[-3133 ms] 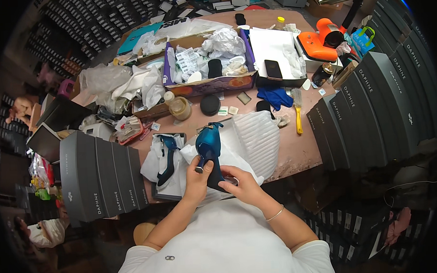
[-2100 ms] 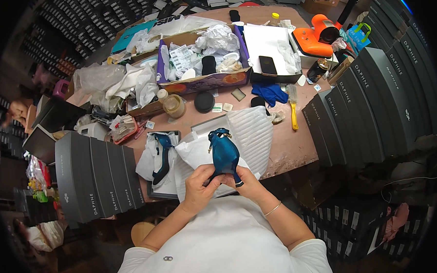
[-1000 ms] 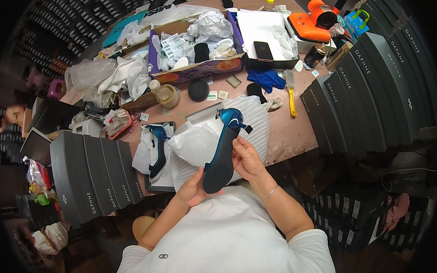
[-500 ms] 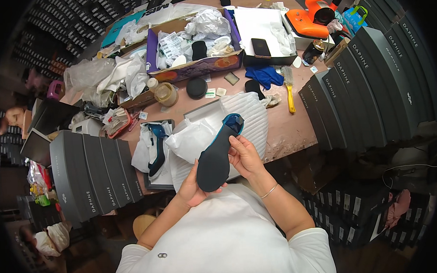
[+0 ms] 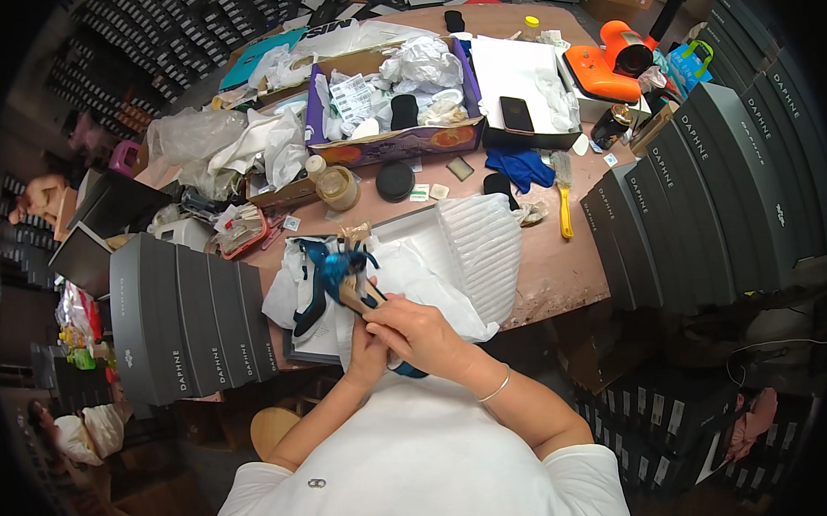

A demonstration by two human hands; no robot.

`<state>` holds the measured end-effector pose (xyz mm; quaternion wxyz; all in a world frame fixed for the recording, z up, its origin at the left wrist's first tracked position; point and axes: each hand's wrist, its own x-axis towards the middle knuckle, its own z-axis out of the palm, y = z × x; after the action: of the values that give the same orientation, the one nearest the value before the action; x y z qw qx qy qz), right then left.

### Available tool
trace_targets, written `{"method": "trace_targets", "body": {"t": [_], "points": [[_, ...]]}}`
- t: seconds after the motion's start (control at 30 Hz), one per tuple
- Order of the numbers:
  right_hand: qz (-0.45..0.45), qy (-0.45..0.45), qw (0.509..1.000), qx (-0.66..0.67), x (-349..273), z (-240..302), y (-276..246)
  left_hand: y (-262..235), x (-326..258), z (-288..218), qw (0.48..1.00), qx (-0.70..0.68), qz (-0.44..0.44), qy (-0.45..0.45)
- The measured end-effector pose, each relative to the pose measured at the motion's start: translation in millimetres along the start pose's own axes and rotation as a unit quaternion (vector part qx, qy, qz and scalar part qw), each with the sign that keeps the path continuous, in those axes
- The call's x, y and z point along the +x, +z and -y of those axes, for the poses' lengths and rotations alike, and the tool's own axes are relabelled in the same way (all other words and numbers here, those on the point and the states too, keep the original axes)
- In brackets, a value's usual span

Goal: Packaging high-heeled shoes into boxes with tissue paper and protective foam.

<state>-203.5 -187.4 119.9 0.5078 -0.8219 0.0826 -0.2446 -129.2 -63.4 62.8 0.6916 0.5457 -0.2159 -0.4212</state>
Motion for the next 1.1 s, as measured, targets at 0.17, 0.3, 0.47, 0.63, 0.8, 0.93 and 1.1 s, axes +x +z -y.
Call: {"method": "trace_targets", "body": {"t": [0.17,0.3,0.47,0.63,0.8,0.93,1.1], "points": [[-0.078,0.093,0.991,0.048,8.3,-11.8,-56.8,-6.3,14.4,-17.5,0.948,-0.311,0.011,-0.060],[0.097,0.018,0.995,0.001,-8.4,3.1,-58.7,-14.4,18.7,-16.9,0.934,-0.349,0.014,-0.078],[0.120,-0.015,0.976,-0.183,-16.7,-10.5,-8.5,-8.5,19.4,-19.4,0.917,-0.379,0.003,-0.123],[0.067,-0.017,0.990,-0.125,-8.8,-19.4,-6.7,-5.6,23.8,-15.7,0.903,-0.407,0.012,-0.139],[0.116,-0.038,0.976,-0.180,-3.7,-7.5,-15.2,-6.6,25.5,-18.8,0.883,-0.433,0.028,-0.177],[0.219,-0.066,0.962,-0.151,-3.6,7.3,-20.2,-4.6,22.0,-10.4,0.872,-0.442,0.051,-0.204],[0.232,-0.088,0.948,-0.198,-13.0,9.4,-4.9,3.9,16.6,-8.7,0.885,-0.418,0.059,-0.196]]}}
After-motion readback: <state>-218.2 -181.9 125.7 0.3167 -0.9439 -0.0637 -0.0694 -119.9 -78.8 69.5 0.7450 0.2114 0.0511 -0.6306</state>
